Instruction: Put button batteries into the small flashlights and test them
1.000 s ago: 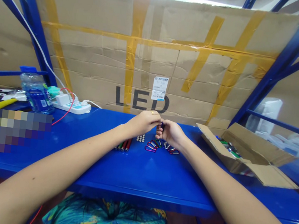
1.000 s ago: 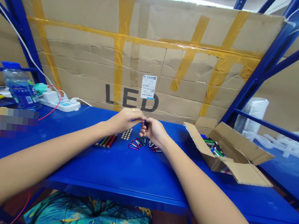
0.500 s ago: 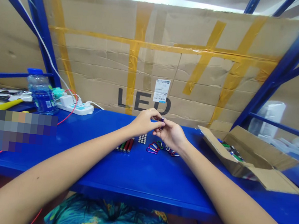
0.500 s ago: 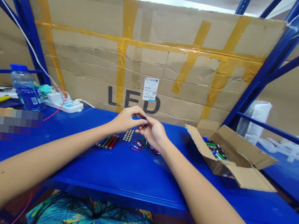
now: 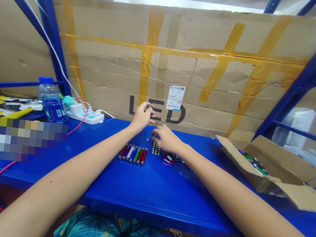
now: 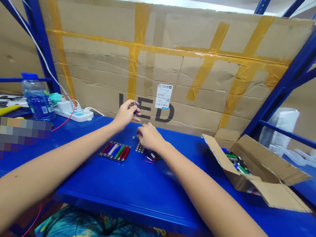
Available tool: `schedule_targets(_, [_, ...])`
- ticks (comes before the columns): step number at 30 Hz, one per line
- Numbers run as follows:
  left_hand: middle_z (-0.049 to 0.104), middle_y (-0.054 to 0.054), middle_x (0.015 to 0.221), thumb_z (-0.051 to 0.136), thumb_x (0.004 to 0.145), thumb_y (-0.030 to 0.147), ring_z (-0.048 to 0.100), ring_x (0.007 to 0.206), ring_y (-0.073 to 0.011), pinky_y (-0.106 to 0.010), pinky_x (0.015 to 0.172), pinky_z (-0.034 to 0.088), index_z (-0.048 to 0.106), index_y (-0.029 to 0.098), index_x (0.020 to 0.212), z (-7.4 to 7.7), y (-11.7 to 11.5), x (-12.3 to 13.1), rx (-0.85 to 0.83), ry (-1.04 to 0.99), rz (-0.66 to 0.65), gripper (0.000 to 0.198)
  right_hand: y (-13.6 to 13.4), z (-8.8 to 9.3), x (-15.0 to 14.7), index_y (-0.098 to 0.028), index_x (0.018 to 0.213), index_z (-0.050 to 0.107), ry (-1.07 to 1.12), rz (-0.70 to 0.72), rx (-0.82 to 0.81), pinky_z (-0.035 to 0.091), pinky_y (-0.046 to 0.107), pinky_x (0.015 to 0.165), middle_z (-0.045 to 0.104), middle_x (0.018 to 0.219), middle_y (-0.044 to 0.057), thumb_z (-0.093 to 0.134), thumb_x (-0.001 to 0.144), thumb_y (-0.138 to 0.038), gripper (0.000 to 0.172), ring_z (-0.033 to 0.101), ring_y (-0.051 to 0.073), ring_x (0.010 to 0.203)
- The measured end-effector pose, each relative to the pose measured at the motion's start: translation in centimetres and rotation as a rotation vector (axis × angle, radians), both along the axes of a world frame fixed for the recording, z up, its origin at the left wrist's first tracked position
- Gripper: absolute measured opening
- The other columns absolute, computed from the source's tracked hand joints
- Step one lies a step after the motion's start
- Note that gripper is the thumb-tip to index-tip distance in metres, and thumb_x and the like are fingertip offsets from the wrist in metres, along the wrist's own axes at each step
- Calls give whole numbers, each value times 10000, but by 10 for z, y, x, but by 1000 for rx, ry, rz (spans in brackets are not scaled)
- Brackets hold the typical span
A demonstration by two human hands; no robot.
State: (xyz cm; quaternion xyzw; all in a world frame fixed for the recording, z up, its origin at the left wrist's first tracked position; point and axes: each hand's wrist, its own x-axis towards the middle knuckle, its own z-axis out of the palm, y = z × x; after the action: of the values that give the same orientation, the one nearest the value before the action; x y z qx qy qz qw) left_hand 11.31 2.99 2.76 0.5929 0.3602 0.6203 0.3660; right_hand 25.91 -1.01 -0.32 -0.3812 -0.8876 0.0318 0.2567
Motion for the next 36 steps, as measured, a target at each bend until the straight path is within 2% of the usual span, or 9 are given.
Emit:
schedule_targets(4, [558, -6, 784, 426, 923, 162, 593, 674, -95, -166, 495, 516, 512, 194, 977, -3, 5, -6, 7, 67, 28, 107, 14, -1, -26, -167, 696, 673, -183, 39, -18, 370, 364, 802, 662, 784, 103, 597, 750, -32, 164, 536, 234, 814])
schedule_targets(8, [559, 1, 781, 416, 943, 203, 598, 628, -92, -154, 457, 466, 503, 207, 1024, -4, 3, -4, 37, 127, 27, 119, 15, -7, -29, -165, 644, 631, -194, 54, -34, 372, 325, 728, 655, 736, 84, 551, 718, 29, 222, 544, 210, 767])
schedule_targets(11, [562, 13, 754, 408, 949, 220, 574, 538, -78, -158, 430, 427, 508, 210, 1073, -5, -1, -2, 69, 213, -4, 160, 7, -5, -10, -172, 684, 616, -28, 25, -19, 371, 308, 694, 654, 767, 72, 569, 765, -36, 165, 547, 192, 755])
schedule_targets(15, [602, 10, 773, 464, 928, 241, 558, 528, -80, -199, 491, 460, 551, 210, 1096, -10, -11, 4, 194, 396, -79, 192, -11, 9, 37, -192, 726, 588, 397, -77, -42, 397, 305, 667, 639, 696, 25, 582, 823, -172, 99, 559, 168, 674])
schedule_targets(18, [678, -28, 895, 517, 910, 244, 632, 731, -135, -264, 676, 514, 599, 203, 1075, -13, -23, 11, 331, 586, -129, 189, -24, 15, 66, -196, 762, 566, 696, -122, -130, 402, 288, 576, 622, 633, 3, 573, 832, -234, 80, 535, 141, 562])
schedule_targets(21, [701, -50, 1064, 537, 916, 261, 635, 984, -191, -332, 872, 485, 629, 209, 1083, -14, -36, 20, 459, 716, -170, 197, -30, 16, 76, -198, 771, 549, 883, -104, -183, 390, 274, 505, 615, 621, -8, 626, 796, -275, 112, 508, 120, 489])
schedule_targets(25, [710, -41, 1091, 532, 930, 277, 642, 1011, -205, -349, 883, 475, 649, 225, 1093, -14, -45, 27, 509, 802, -180, 207, -32, 14, 71, -196, 770, 554, 900, -51, -194, 412, 279, 505, 615, 620, -11, 658, 777, -285, 137, 519, 115, 481])
schedule_targets(30, [715, -48, 1092, 527, 937, 287, 646, 1012, -209, -345, 877, 476, 661, 212, 1075, -13, -46, 26, 529, 830, -152, 206, -33, 12, 69, -188, 769, 572, 852, -32, -185, 436, 286, 520, 615, 631, -8, 654, 785, -301, 141, 531, 119, 505])
schedule_targets(36, [716, -39, 1007, 543, 928, 254, 651, 944, -196, -327, 827, 479, 634, 196, 1016, -14, -47, 27, 509, 801, -180, 140, -30, 8, 70, -170, 764, 596, 912, 26, -272, 449, 292, 510, 629, 638, 7, 728, 731, -404, 270, 543, 122, 505])
